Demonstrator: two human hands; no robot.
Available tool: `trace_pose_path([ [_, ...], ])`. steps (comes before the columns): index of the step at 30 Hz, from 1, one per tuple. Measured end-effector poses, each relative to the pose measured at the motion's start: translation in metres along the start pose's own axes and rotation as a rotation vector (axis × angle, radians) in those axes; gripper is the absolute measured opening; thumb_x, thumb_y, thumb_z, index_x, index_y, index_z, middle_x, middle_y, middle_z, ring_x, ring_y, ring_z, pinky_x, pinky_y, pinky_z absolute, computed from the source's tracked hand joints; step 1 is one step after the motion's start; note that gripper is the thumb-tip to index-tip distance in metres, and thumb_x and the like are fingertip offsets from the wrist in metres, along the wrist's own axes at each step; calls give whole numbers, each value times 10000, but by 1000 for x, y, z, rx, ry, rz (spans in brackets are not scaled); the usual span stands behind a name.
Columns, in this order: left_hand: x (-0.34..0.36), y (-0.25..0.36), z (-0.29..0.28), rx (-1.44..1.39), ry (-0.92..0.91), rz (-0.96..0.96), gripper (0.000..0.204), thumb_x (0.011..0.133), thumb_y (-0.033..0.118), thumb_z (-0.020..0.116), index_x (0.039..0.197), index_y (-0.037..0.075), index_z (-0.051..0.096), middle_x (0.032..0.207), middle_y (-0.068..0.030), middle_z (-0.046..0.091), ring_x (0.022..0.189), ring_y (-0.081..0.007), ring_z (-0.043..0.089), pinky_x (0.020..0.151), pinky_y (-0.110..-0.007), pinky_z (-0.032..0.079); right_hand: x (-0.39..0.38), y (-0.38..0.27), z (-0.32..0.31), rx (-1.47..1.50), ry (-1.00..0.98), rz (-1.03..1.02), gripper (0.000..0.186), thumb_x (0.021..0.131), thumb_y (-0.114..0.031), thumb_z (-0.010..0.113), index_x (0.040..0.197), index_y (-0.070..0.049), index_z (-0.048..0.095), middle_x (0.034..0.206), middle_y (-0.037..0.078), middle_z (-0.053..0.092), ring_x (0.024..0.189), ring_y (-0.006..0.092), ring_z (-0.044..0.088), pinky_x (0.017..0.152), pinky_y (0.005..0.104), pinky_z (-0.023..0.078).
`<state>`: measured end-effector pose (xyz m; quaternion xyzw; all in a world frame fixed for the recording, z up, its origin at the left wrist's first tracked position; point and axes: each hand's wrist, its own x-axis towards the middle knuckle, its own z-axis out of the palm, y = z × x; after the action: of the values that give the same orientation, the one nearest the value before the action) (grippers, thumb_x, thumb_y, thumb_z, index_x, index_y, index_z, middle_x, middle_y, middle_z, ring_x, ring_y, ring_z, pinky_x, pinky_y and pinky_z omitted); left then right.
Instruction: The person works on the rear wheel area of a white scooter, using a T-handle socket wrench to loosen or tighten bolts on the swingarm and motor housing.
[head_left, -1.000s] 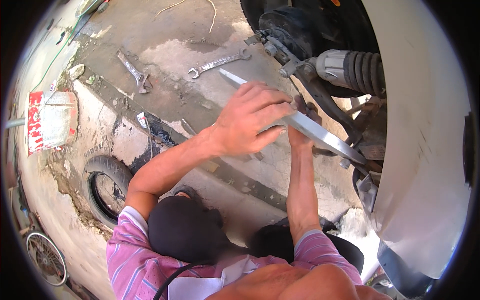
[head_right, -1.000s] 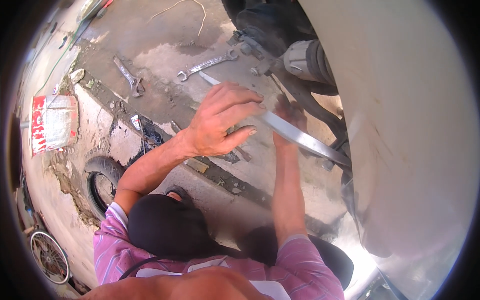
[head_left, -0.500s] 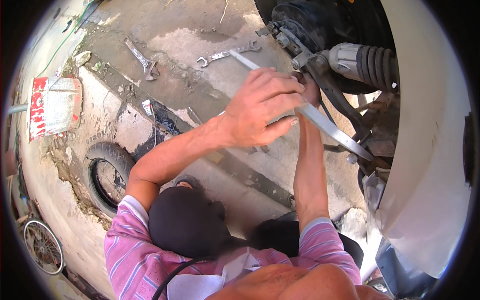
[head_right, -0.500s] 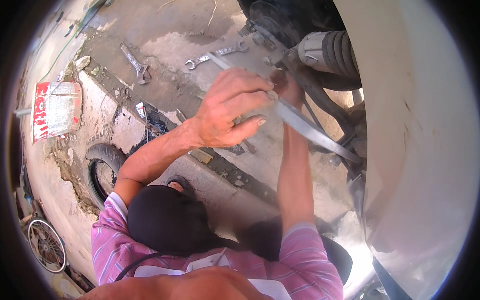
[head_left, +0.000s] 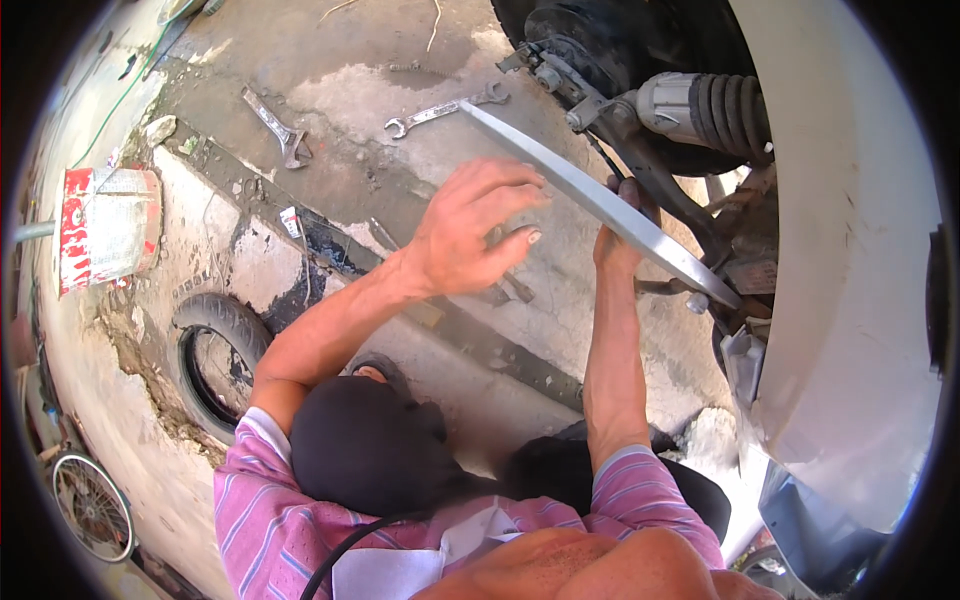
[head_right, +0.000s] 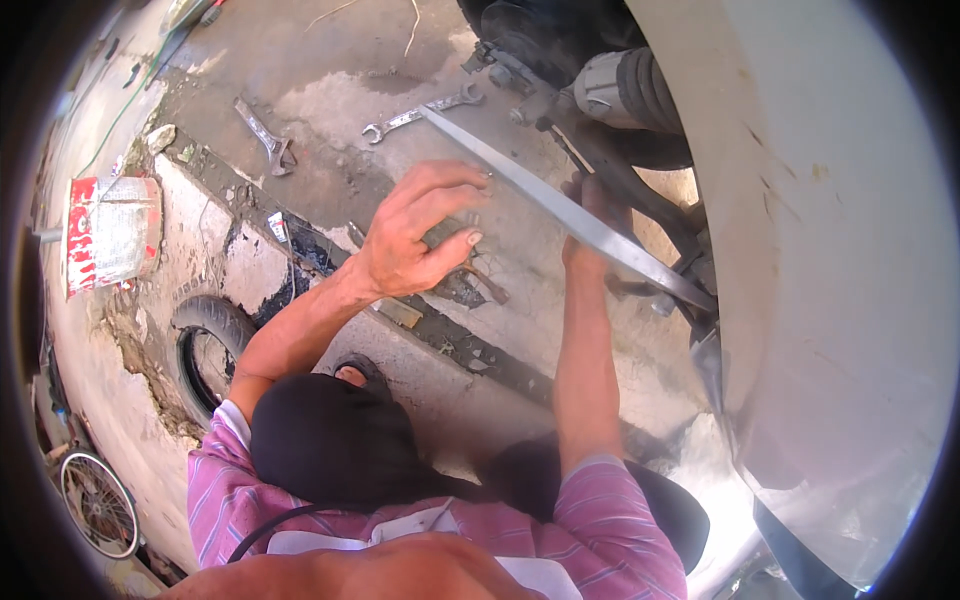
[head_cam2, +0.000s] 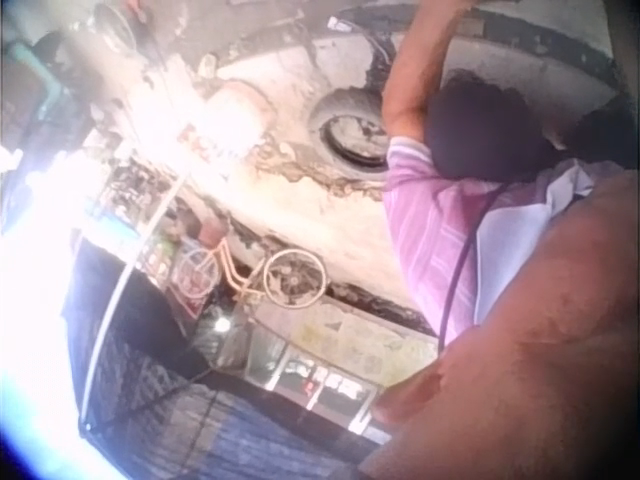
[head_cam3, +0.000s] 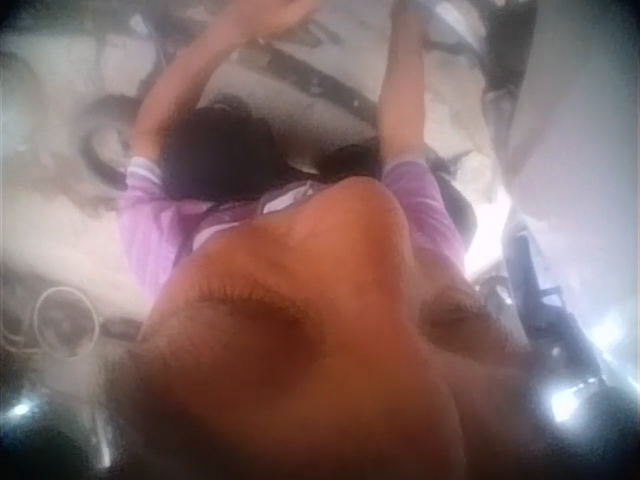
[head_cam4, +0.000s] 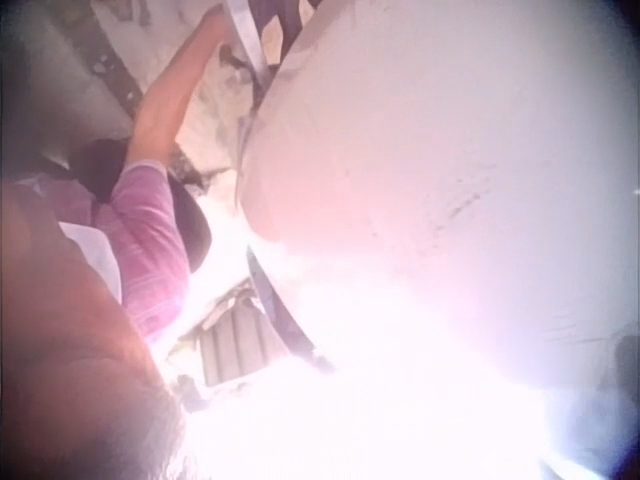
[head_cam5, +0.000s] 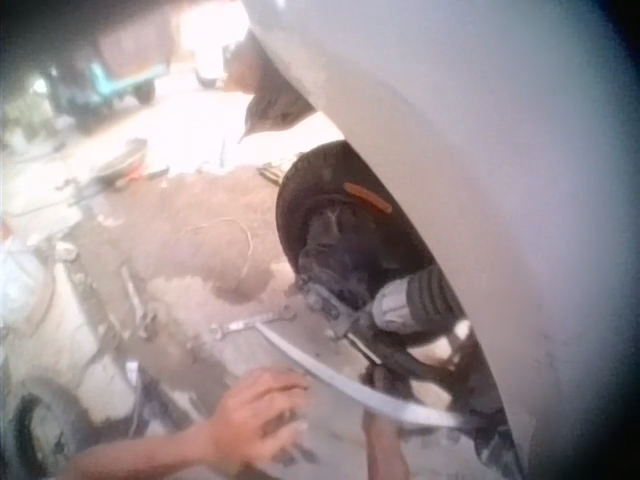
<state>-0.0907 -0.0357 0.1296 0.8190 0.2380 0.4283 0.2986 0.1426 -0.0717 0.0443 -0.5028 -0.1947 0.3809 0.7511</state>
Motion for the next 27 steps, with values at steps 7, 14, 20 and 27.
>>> trace_pose_path([
  [7,-6,-3,5,-48,-35,-21,329,754,11,723,1074,18,647,1141,-152,646,1057,-328,623,917,-405,501,27,10,-5,-473,-6,49,232,956,-105,646,1133,41,610,956,114,696,794,191,674,770,339,565],
  [14,-16,-4,4,-41,-91,-60,288,783,21,711,1065,21,652,1096,-150,658,1028,-321,632,898,-395,507,27,22,6,-347,-31,-151,270,923,-174,719,1071,35,633,896,125,722,708,195,712,634,294,565],
  [20,-24,-16,8,-87,-107,-139,233,836,48,663,1066,12,662,1053,-155,666,999,-316,641,879,-383,509,45,35,-20,-293,-142,-103,193,983,-133,635,1104,16,627,951,120,709,797,193,685,758,319,569],
  [27,-51,-40,-6,-128,-99,-363,207,871,52,638,1069,4,673,1031,-156,668,958,-288,650,862,-349,498,32,29,-2,-178,-111,-56,185,959,-167,675,1034,-4,631,874,112,723,719,176,684,618,288,518],
])
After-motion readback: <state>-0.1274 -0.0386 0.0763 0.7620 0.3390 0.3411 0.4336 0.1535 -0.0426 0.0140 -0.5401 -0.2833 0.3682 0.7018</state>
